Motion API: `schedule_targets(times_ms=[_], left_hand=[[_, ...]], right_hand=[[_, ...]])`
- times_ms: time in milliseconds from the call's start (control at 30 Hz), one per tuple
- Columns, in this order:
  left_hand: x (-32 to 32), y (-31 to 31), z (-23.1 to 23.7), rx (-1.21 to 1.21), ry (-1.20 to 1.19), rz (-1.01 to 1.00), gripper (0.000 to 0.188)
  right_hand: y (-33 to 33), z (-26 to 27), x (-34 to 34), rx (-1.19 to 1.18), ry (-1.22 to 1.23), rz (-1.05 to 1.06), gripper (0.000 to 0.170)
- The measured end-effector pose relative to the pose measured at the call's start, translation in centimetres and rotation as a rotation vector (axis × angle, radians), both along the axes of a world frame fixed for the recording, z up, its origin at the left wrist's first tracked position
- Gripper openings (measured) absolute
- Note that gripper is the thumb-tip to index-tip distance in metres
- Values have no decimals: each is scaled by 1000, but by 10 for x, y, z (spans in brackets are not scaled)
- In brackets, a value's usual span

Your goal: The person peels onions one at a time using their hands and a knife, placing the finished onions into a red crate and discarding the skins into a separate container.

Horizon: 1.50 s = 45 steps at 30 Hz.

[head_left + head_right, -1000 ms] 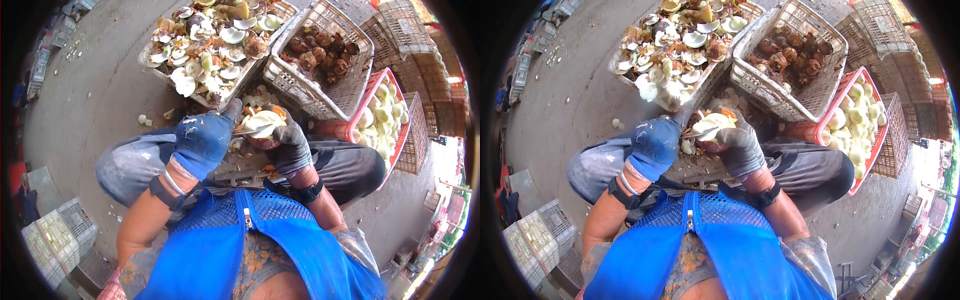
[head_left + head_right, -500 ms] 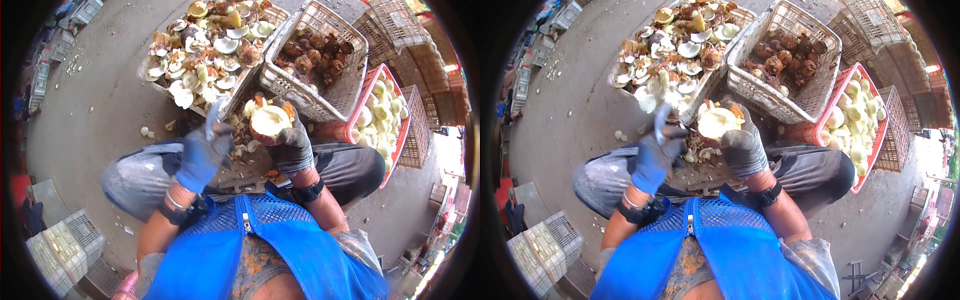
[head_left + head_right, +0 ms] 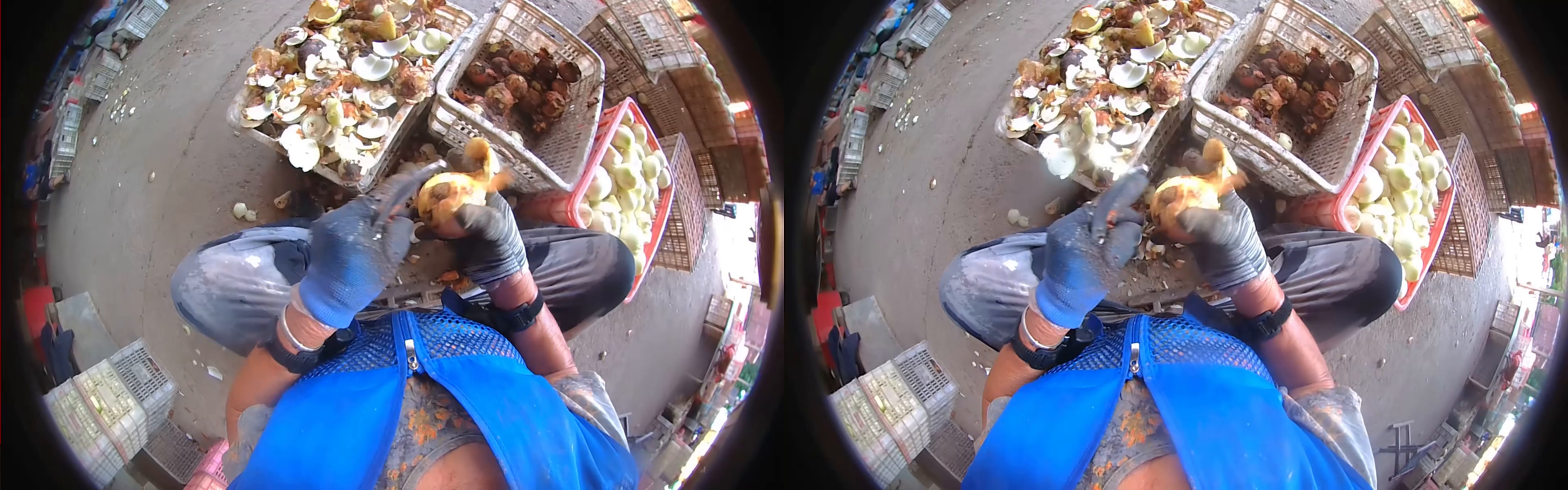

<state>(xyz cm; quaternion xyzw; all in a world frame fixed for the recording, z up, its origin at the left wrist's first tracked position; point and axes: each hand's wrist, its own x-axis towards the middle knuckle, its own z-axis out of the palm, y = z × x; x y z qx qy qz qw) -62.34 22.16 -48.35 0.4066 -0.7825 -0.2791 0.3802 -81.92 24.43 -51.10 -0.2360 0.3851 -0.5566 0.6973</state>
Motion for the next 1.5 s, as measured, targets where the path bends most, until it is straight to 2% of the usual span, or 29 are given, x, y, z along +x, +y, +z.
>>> schedule_targets(times_ms=[67, 100, 133, 200, 300, 433, 500, 667, 733, 800, 933, 1000, 1033, 1067, 1133, 1200, 1267, 1300, 1433, 1500], left_hand=[[8, 6, 4, 146, -217, 155, 46], [6, 3, -6, -1, -112, 139, 45], [7, 5, -7, 0, -110, 139, 45], [10, 11, -4, -80, -406, 124, 48], [8, 11, -2, -137, -539, 87, 55], [12, 4, -8, -167, -577, 41, 62], [15, 0, -11, -246, -728, 48, 66], [23, -15, -36, -346, -735, 59, 67], [27, -23, -49, -498, -720, 90, 53], [23, -23, -54, -494, -643, 100, 53], [14, -14, -57, -354, -503, 138, 55], [6, -7, -58, -236, -430, 199, 57], [4, -1, -65, -67, -435, 232, 62], [1, 2, -63, -83, -443, 225, 62], [-5, 6, -59, 116, -230, 228, 57], [-8, 7, -59, 173, -248, 239, 53], [-12, 9, -72, 275, -141, 241, 51], [-16, 11, -76, 350, -181, 234, 53], [-12, 6, -82, 372, -205, 155, 59], [1, 1, -73, 763, -158, -17, 65]], right_hand=[[2, -2, -5, 37, -259, -47, 65], [2, -4, -6, 33, -270, -15, 66], [2, -5, -7, 34, -268, -15, 66], [2, -8, -5, 32, -311, -59, 67], [3, -12, -4, 74, -306, -59, 70], [6, -18, -9, 118, -351, -4, 69], [6, -19, -9, 146, -380, 62, 67], [5, -20, 5, 217, -470, 40, 64], [2, -24, 0, 153, -553, 247, 64], [2, -23, 3, 164, -565, 235, 63], [0, -23, 10, 109, -436, 48, 64], [-1, -20, 16, 14, -286, -64, 63], [-2, -26, 16, 15, -279, -89, 62], [-2, -30, 12, 1, -289, -97, 62], [-1, -36, 6, 8, -196, -21, 70], [-4, -36, 11, -15, -206, -62, 69], [-8, -40, 14, -53, -212, -66, 66], [-10, -47, 18, -38, -230, -118, 64], [-8, -39, 16, -60, -174, -126, 62], [-9, -35, 12, -113, -83, -95, 61]])
